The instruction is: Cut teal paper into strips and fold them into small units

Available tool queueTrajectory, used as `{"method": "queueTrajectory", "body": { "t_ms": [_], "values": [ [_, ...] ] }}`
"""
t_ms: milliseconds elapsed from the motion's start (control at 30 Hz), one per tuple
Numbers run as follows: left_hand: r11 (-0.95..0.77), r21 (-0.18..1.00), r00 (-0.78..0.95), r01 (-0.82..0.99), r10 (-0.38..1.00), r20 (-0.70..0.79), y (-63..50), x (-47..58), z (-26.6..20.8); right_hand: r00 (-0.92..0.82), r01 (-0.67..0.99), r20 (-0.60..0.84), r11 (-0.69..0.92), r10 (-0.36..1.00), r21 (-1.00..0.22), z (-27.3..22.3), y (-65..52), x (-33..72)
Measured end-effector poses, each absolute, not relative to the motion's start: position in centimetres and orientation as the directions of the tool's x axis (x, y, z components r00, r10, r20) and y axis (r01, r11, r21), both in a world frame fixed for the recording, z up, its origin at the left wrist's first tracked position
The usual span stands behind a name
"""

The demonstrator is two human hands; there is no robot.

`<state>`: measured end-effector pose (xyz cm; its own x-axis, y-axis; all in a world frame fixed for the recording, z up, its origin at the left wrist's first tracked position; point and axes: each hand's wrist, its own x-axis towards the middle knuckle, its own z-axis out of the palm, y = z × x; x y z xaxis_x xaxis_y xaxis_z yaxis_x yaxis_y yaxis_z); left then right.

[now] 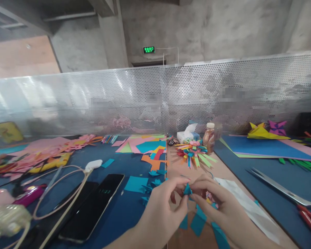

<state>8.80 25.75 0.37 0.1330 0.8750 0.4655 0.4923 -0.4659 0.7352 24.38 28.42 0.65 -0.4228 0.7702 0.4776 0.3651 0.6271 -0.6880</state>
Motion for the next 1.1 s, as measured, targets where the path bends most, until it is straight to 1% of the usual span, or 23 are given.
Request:
{"method": "queueTrajectory", "body": {
  "t_ms": [400, 567, 867, 1100],
  "values": [
    [-0.582, 0.636, 0.177, 0.507, 0.792, 0.584, 25.54, 8.72, 0.26, -0.430, 0.368, 0.525, 0.673, 0.735, -0.641, 0.59, 28.34, 24.33],
    [-0.618, 0.620, 0.183, 0.484, 0.764, 0.619, 25.58, 8.69, 0.22, -0.432, 0.359, 0.541, 0.687, 0.722, -0.631, 0.52, 28.45, 24.33],
    [-0.631, 0.623, 0.192, 0.463, 0.757, 0.625, 25.51, 8.48, 0.10, -0.404, 0.346, 0.522, 0.654, 0.751, -0.673, 0.68, 28.45, 24.28],
    [-0.629, 0.624, 0.186, 0.463, 0.758, 0.625, 25.43, 8.63, 0.20, -0.376, 0.356, 0.429, 0.556, 0.821, -0.751, 0.91, 28.14, 24.30]
  ]
}}
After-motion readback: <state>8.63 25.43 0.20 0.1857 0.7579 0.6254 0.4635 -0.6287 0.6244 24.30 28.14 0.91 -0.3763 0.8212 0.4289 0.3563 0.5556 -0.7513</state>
